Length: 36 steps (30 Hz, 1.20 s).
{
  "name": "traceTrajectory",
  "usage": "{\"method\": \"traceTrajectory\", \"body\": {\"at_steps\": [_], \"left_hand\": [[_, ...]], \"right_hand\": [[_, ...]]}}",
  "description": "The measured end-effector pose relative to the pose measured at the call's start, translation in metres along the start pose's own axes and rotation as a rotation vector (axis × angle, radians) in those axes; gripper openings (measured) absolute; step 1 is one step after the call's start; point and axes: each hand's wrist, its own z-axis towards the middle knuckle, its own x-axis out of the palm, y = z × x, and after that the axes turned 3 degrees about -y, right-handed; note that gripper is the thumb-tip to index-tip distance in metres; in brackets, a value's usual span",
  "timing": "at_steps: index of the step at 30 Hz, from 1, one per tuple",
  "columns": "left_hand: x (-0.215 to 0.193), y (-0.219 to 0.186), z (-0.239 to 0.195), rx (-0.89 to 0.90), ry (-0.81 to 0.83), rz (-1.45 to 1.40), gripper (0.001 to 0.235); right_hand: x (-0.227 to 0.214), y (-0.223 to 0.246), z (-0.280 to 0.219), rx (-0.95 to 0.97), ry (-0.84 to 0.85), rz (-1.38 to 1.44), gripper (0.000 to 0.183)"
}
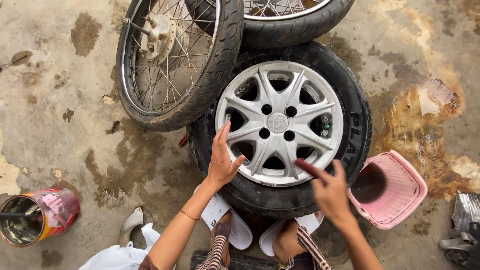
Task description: The person sands the surface of a silver car wheel rim using a small piece of sandpaper. They repeatedly rub the sandpaper across the rim's spokes and center while occasionally dipping the sandpaper into a pink bucket of water. The rim rests on a tire, with two motorcycle wheels nearby.
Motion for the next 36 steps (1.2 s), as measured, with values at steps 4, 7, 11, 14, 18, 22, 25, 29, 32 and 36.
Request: {"method": "traceTrajectory", "body": {"at_steps": [4, 7, 11, 14, 18, 22, 25, 29, 32, 36], "left_hand": [[-0.004, -0.006, 0.002, 0.003, 0.014, -0.001, 0.088], [-0.013, -0.016, 0.006, -0.032, 0.058, -0.064, 0.085], [-0.011, -0.017, 0.006, -0.009, 0.043, -0.067, 0.082], [-0.009, -0.016, 0.008, 0.002, 0.035, -0.066, 0.081], [-0.010, -0.016, 0.006, -0.031, 0.055, -0.053, 0.083], [-0.009, -0.017, 0.011, -0.001, 0.030, -0.041, 0.080], [-0.011, -0.016, 0.005, -0.024, 0.065, -0.042, 0.082], [-0.001, -0.005, 0.002, 0.002, 0.032, 0.013, 0.087], [0.003, -0.001, 0.002, 0.032, 0.007, 0.069, 0.092], [0.002, -0.001, 0.001, 0.044, 0.007, 0.078, 0.091]], "right_hand": [[-0.039, -0.054, 0.022, 0.285, -0.347, 0.187, 0.019], [-0.057, -0.141, 0.028, 0.538, -0.381, -0.020, 0.036], [-0.018, -0.255, 0.011, 0.682, 0.197, -0.469, 0.048], [-0.013, -0.242, 0.010, 0.604, 0.560, -0.424, 0.041], [-0.044, -0.211, 0.012, 0.810, 0.288, -0.214, 0.060], [-0.101, -0.118, 0.033, 0.703, 0.049, -0.031, 0.052], [-0.096, -0.059, 0.047, 0.613, -0.190, -0.060, 0.060], [-0.039, 0.007, 0.048, 0.249, -0.040, 0.276, 0.045], [0.004, 0.028, 0.051, -0.215, 0.007, 0.089, 0.049], [0.031, 0.031, 0.031, -0.593, 0.015, -0.245, 0.064]]}}
